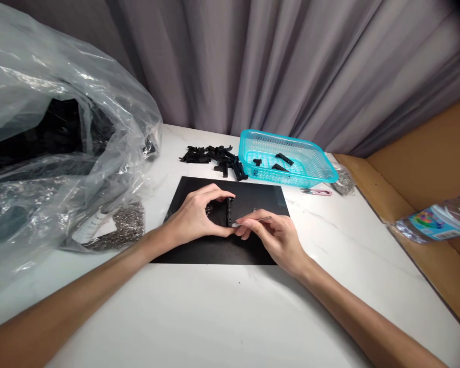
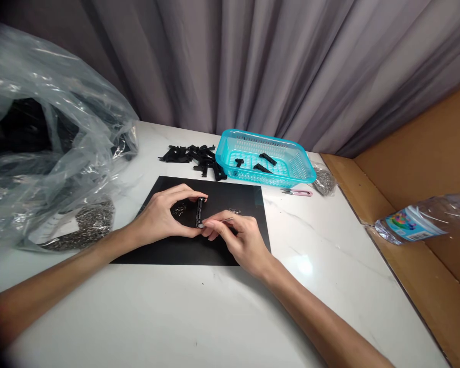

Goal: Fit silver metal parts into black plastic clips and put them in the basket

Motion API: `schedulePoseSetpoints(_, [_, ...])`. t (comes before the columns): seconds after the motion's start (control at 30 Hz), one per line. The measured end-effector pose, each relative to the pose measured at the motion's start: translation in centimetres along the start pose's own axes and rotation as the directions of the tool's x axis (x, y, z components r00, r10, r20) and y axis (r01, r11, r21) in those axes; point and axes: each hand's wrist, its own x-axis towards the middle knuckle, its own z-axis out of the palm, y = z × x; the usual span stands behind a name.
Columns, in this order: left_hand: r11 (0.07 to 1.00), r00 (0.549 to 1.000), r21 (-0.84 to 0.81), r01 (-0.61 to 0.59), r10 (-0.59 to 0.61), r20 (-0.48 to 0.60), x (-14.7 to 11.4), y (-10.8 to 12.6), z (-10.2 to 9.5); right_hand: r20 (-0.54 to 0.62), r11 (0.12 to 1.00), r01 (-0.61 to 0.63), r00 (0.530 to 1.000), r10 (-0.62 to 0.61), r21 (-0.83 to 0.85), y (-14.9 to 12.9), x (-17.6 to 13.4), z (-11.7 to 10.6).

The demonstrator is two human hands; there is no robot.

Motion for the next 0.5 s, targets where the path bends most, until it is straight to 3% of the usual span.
schedulePoseSetpoints(0.37, [1.0,1.0,0.009,0.014,-0.014,0.005,-0.14,0.13,-0.06,0.024,0.995,-0.042,0.999,0.04,0.088,-0.05,0.14,0.36])
schedulePoseSetpoints(0.5, [1.0,1.0,0.001,0.016,-0.016,-0.007,0.1,0.34,-0.15,-0.138,0.997,0.06,0.988,-0.066,-0.047,-0.74,0.56,-0.26])
